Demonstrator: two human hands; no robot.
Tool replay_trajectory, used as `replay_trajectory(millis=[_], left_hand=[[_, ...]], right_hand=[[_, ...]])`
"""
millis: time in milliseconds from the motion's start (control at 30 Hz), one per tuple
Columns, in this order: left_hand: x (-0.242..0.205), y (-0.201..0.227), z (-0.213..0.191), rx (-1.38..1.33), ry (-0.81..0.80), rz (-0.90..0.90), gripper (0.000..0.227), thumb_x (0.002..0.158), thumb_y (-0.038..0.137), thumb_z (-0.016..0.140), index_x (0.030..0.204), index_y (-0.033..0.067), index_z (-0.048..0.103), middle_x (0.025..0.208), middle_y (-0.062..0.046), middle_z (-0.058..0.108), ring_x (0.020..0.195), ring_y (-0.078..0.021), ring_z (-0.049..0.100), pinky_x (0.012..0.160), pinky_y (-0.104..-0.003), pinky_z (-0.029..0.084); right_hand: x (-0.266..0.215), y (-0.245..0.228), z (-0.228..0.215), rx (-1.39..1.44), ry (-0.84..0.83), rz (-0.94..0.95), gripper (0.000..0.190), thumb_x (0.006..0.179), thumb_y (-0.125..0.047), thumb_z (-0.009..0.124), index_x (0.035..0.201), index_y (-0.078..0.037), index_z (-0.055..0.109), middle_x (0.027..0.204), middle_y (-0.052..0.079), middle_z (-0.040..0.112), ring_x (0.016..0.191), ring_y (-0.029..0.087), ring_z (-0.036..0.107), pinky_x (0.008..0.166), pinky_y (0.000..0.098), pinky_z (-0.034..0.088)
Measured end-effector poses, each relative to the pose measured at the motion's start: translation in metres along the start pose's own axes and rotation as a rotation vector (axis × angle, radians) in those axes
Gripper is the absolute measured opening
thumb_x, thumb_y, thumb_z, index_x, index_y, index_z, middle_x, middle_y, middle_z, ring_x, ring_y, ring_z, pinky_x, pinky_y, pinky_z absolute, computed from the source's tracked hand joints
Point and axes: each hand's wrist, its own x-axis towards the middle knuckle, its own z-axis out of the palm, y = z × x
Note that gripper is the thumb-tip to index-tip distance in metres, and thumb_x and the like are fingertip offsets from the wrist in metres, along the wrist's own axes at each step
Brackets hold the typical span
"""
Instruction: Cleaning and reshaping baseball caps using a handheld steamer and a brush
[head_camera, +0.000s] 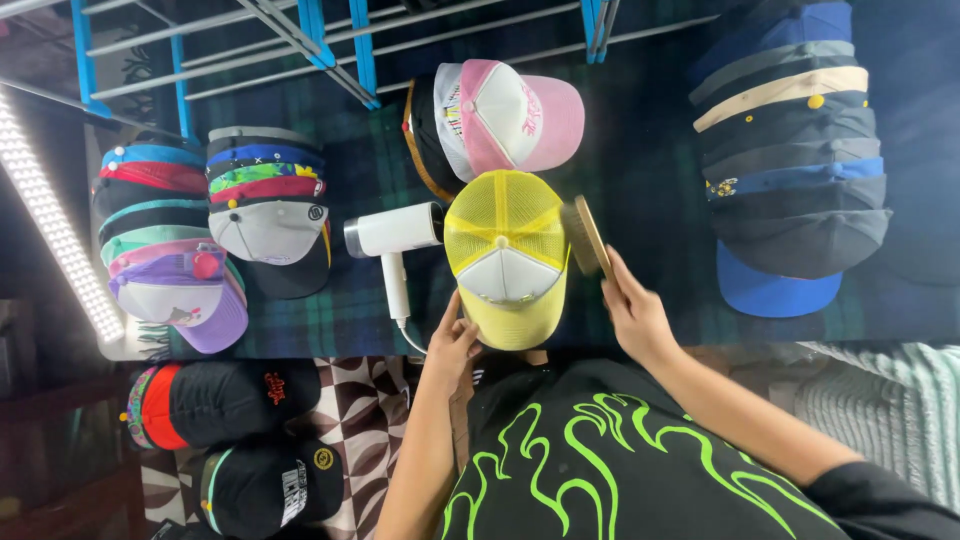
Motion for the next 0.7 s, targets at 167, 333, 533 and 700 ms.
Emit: replay_trajectory(millis=[167, 333, 533, 700], left_hand=[[-0.014, 0.019, 0.012, 0.037, 0.083, -0.063, 0.071, 0.101, 0.006, 0.059, 0.162, 0.0286, 0.031, 0.101, -0.004, 0.067, 0.082, -0.0115, 0.059, 0.075, -0.027, 0.063], [-0.016, 0.044, 0.013, 0.306, 0.271, 0.105, 0.053, 0.098, 0.015, 0.064, 0.149, 0.0202, 0.051, 0.12, -0.008, 0.066, 0.104, -0.0195, 0.06, 0.091, -0.033, 0.057], [0.064, -0.002, -0.052, 0.849, 0.908, 0.442, 0.085, 0.081, 0.031, 0.082, 0.156, 0.0228, 0.044, 0.127, -0.009, 0.057, 0.111, -0.0273, 0.063, 0.094, -0.044, 0.056], [0.104, -0.007, -0.068, 0.911, 0.837, -0.023, 0.103, 0.076, 0.053, 0.087, 0.159, 0.0309, 0.031, 0.139, -0.013, 0.052, 0.119, -0.0401, 0.062, 0.095, -0.06, 0.055]], right_hand=[[-0.042, 0.062, -0.053, -0.013, -0.316, 0.649, 0.044, 0.106, -0.027, 0.049, 0.15, -0.025, 0.052, 0.063, 0.006, 0.072, 0.051, 0.021, 0.07, 0.048, 0.0357, 0.06], [0.005, 0.119, -0.042, -0.34, -0.321, 0.647, 0.035, 0.11, -0.051, 0.047, 0.128, -0.029, 0.068, 0.092, 0.005, 0.076, 0.089, 0.027, 0.073, 0.081, 0.0448, 0.06], [0.035, 0.161, -0.007, -0.552, -0.297, 0.479, 0.039, 0.109, -0.052, 0.051, 0.123, -0.023, 0.073, 0.109, 0.007, 0.075, 0.106, 0.035, 0.07, 0.09, 0.0505, 0.057], [0.023, 0.149, -0.021, -0.738, -0.25, 0.29, 0.022, 0.106, -0.036, 0.057, 0.118, -0.02, 0.064, 0.093, 0.008, 0.074, 0.089, 0.035, 0.074, 0.079, 0.05, 0.061]])
